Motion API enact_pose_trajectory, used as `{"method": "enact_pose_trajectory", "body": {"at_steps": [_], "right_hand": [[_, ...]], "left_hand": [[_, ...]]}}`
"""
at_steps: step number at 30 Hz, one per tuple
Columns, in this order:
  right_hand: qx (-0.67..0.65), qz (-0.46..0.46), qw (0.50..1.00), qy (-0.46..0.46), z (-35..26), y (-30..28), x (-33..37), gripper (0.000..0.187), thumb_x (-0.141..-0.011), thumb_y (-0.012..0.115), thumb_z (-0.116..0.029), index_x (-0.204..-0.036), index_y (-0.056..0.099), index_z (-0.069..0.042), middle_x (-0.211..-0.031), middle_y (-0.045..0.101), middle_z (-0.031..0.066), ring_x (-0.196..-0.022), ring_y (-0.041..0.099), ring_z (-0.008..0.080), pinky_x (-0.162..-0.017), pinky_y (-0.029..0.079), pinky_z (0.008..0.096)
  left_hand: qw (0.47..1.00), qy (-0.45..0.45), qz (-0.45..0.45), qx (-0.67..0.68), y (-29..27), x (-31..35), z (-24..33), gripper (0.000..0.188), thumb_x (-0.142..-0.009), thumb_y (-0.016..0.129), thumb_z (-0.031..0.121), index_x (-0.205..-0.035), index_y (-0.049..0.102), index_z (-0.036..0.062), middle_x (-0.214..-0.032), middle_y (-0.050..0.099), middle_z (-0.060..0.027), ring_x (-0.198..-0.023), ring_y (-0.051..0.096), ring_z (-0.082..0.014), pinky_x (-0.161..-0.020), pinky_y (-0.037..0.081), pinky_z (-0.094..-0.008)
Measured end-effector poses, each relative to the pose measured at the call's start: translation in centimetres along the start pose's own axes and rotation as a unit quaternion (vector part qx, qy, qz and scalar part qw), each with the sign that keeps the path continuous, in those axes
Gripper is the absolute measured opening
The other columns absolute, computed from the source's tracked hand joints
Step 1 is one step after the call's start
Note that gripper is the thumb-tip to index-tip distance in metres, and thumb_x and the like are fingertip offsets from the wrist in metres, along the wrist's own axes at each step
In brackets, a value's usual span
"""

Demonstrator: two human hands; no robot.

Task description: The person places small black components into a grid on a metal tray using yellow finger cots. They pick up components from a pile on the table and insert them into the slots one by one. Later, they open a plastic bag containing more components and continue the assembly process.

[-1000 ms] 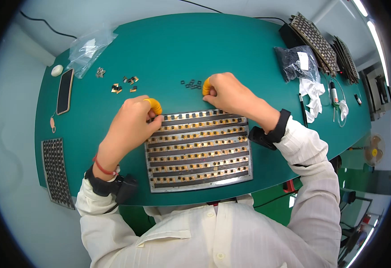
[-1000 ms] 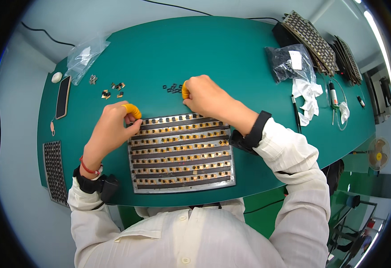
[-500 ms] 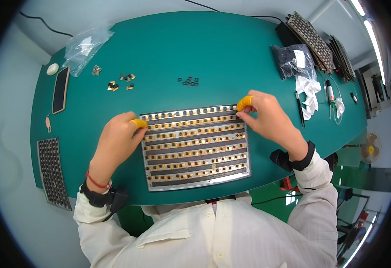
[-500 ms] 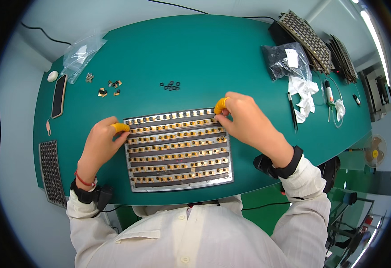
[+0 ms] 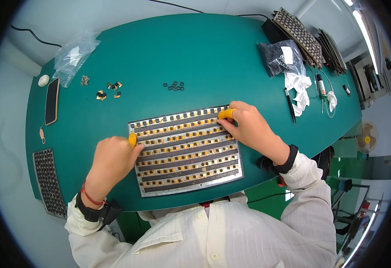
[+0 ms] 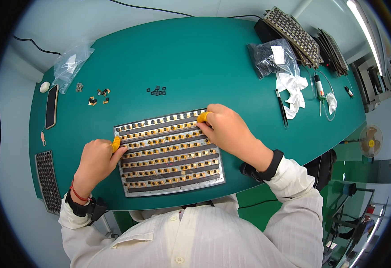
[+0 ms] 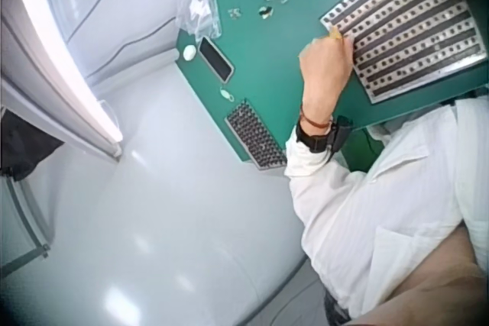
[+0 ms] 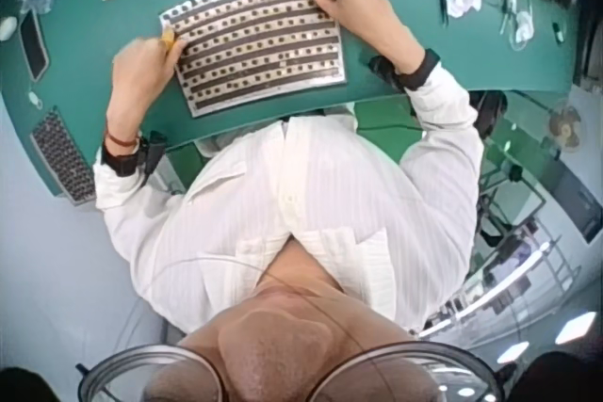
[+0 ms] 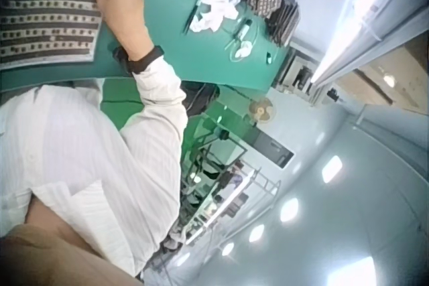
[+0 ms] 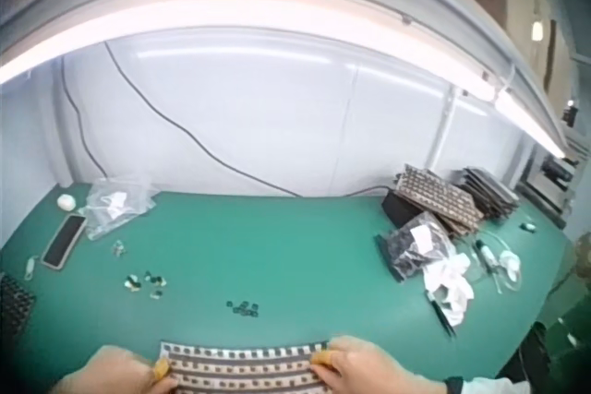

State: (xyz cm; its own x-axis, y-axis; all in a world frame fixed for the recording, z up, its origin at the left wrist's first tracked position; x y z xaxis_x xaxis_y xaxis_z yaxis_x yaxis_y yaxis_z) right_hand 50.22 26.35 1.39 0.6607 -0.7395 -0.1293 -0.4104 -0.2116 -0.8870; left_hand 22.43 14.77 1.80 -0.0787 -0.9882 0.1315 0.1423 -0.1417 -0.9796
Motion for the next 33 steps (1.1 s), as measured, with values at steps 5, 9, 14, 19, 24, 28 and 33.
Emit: {"method": "enact_pose_trajectory", "body": {"at_steps": [5, 9, 14, 19, 24, 28, 33], "right_hand": [[0.063, -0.051, 0.997, -0.005, -1.6, 0.5, 0.5, 0.037, -0.089, 0.066, -0.024, -0.064, 0.064, 0.002, -0.063, 0.060, 0.0166, -0.057, 0.059, 0.0351, -0.056, 0.049, 0.0434], [0.074, -0.087, 0.993, 0.000, -1.8, 0.8, -0.6, 0.041, -0.089, 0.066, -0.026, -0.059, 0.062, 0.003, -0.056, 0.058, 0.0208, -0.051, 0.059, 0.0377, -0.052, 0.048, 0.0450], [0.044, -0.137, 0.989, 0.011, -1.8, 0.1, -1.8, 0.039, -0.087, 0.068, -0.024, -0.061, 0.063, 0.005, -0.056, 0.058, 0.0231, -0.054, 0.061, 0.0394, -0.054, 0.050, 0.0447], [-0.001, -0.201, 0.979, 0.017, -1.5, -2.0, -4.5, 0.029, -0.084, 0.071, -0.020, -0.075, 0.070, 0.007, -0.064, 0.063, 0.0238, -0.059, 0.065, 0.0370, -0.058, 0.052, 0.0406], [-0.056, -0.131, 0.990, 0.013, -0.4, -1.0, -9.1, 0.026, -0.078, 0.077, -0.014, -0.092, 0.071, 0.007, -0.079, 0.070, 0.0215, -0.072, 0.070, 0.0313, -0.066, 0.054, 0.0370], [-0.076, -0.115, 0.989, 0.050, 0.1, 1.9, -11.7, 0.028, -0.074, 0.081, -0.014, -0.089, 0.071, 0.006, -0.083, 0.071, 0.0216, -0.080, 0.070, 0.0337, -0.072, 0.056, 0.0393], [-0.080, -0.119, 0.988, 0.051, -0.7, 3.2, -12.5, 0.026, -0.075, 0.080, -0.013, -0.089, 0.070, 0.006, -0.082, 0.070, 0.0208, -0.078, 0.070, 0.0322, -0.070, 0.055, 0.0384]], "left_hand": [[0.999, -0.011, -0.001, 0.053, -0.6, -0.2, -0.4, 0.050, -0.088, 0.070, 0.031, -0.056, 0.058, -0.0047, -0.053, 0.053, -0.0209, -0.049, 0.055, -0.0380, -0.049, 0.043, -0.0433], [0.988, -0.049, -0.099, 0.107, -2.8, -2.1, -1.5, 0.036, -0.085, 0.074, 0.021, -0.067, 0.064, -0.0085, -0.059, 0.060, -0.0206, -0.052, 0.061, -0.0324, -0.051, 0.046, -0.0379], [0.969, 0.034, 0.069, 0.234, -2.7, -6.6, -0.7, 0.030, -0.082, 0.075, 0.012, -0.105, 0.070, -0.0061, -0.087, 0.072, -0.0186, -0.081, 0.072, -0.0261, -0.070, 0.055, -0.0331], [0.955, 0.076, 0.165, 0.234, 0.1, -11.9, 1.4, 0.030, -0.078, 0.078, 0.012, -0.103, 0.071, -0.0042, -0.087, 0.071, -0.0176, -0.076, 0.069, -0.0256, -0.069, 0.054, -0.0329], [0.966, 0.053, 0.133, 0.213, 0.8, -12.7, 2.2, 0.022, -0.078, 0.078, 0.012, -0.090, 0.072, -0.0049, -0.078, 0.070, -0.0157, -0.067, 0.067, -0.0248, -0.064, 0.053, -0.0338], [0.979, 0.038, 0.080, 0.186, 1.0, -11.5, 2.2, 0.017, -0.080, 0.076, 0.011, -0.084, 0.072, -0.0050, -0.074, 0.069, -0.0159, -0.066, 0.068, -0.0260, -0.061, 0.053, -0.0361], [0.980, 0.039, 0.162, 0.108, 0.7, -10.4, 1.4, 0.015, -0.082, 0.073, 0.009, -0.087, 0.072, -0.0052, -0.081, 0.069, -0.0167, -0.070, 0.068, -0.0294, -0.063, 0.053, -0.0378]]}}
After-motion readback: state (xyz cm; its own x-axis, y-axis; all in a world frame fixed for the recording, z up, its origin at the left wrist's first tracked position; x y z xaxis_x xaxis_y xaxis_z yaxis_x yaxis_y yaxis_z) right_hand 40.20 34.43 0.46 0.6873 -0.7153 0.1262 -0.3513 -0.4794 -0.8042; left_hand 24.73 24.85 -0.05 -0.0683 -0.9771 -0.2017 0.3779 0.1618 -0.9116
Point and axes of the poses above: each hand's wrist, its own x-axis away from the middle knuckle, its own y-axis out of the palm, z = x × y, the point moved 4 cm from there along -x, towards the middle knuckle
